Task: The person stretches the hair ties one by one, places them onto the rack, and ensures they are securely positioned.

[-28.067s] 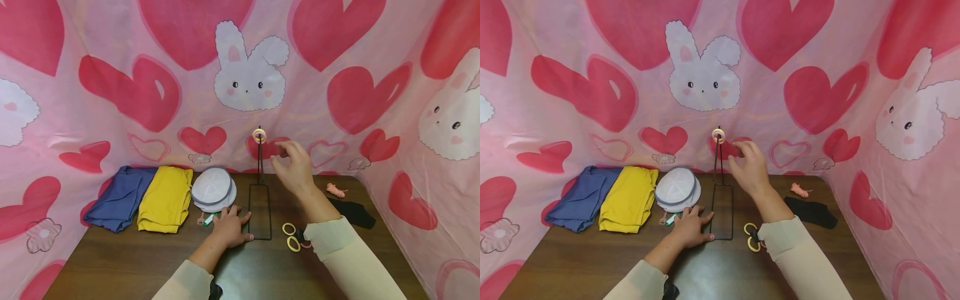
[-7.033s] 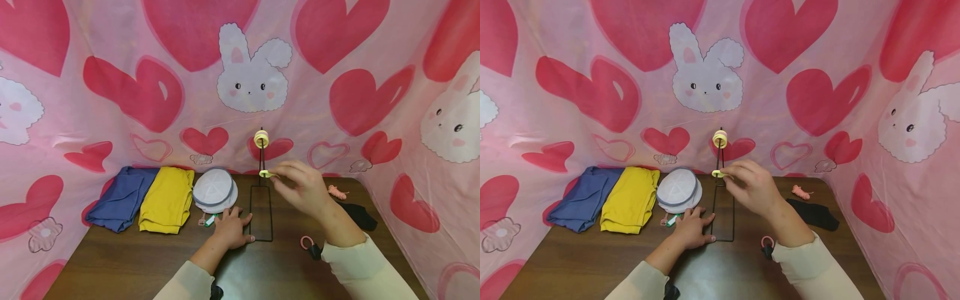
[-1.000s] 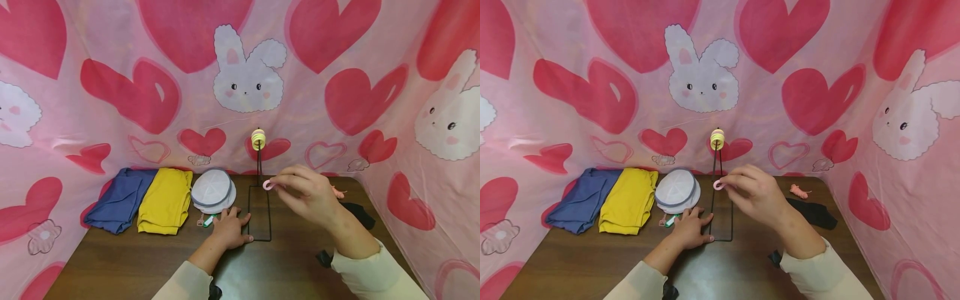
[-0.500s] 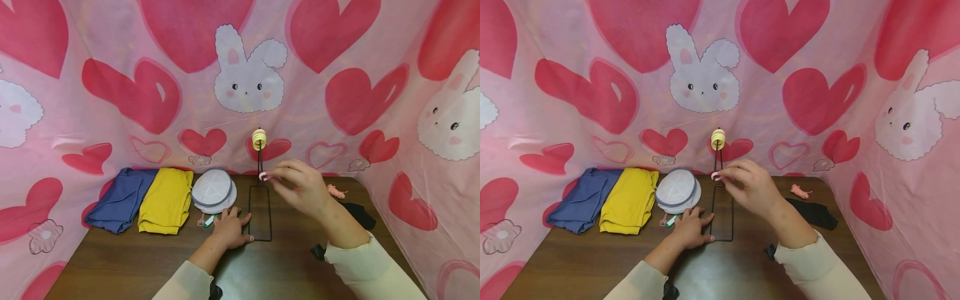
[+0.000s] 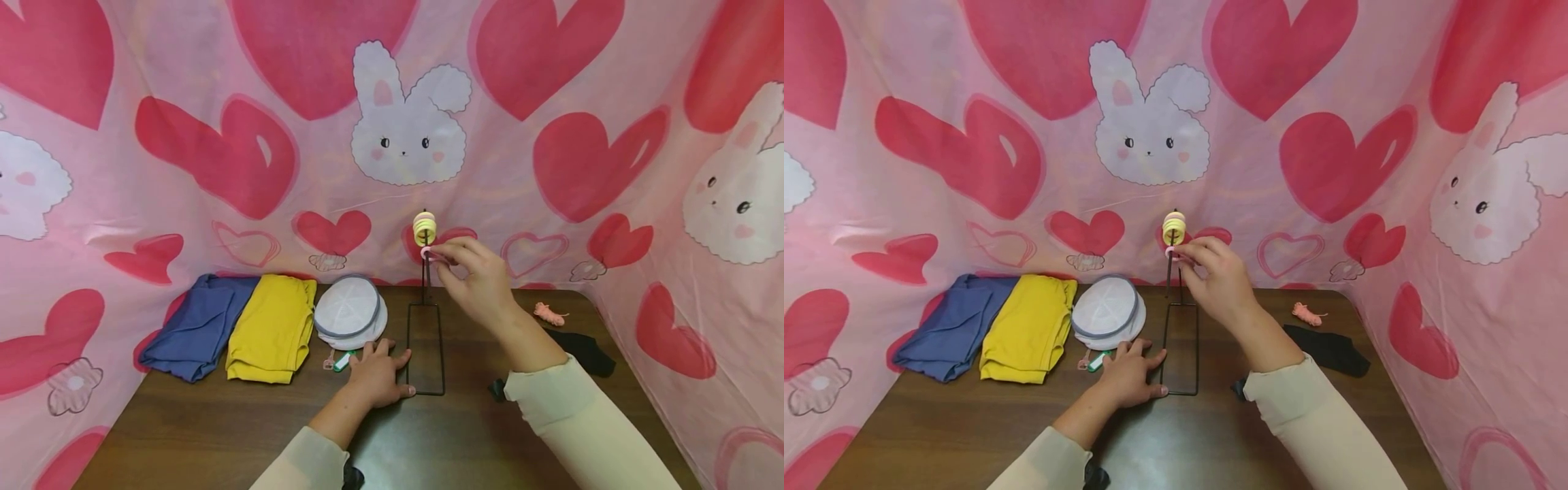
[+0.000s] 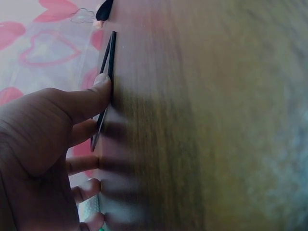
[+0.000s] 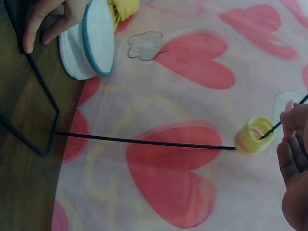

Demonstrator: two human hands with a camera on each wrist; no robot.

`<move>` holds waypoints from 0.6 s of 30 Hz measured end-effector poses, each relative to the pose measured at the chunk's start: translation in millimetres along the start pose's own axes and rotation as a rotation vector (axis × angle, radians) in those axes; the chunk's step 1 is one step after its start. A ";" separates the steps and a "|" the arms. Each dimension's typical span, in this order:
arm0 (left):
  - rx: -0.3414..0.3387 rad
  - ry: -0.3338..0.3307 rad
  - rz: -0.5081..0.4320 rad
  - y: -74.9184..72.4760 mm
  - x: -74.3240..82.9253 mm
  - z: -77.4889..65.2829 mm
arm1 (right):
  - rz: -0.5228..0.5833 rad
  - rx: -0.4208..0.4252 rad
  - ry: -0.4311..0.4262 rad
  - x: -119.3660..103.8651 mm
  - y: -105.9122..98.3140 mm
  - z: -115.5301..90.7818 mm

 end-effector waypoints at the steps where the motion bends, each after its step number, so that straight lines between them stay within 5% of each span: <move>1: 0.000 0.000 -0.001 0.1 0.0 0.0 | -0.006 0.012 0.005 2.8 2.4 0.5; 11: 0.010 0.017 -0.001 0.9 3.2 1.7 | -0.072 0.069 0.059 21.2 16.6 3.5; 18: 0.006 0.008 0.004 -0.1 1.1 -0.3 | -0.059 0.059 0.065 12.8 9.2 -20.9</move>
Point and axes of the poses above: each hand's wrist, its own z-axis towards the middle knuckle, its own y-axis out of the palm, x = y × z, the point moved 5 cm from there along z, towards the middle knuckle, and after that the axes turned 14 degrees about -y, right-handed, at the moved point
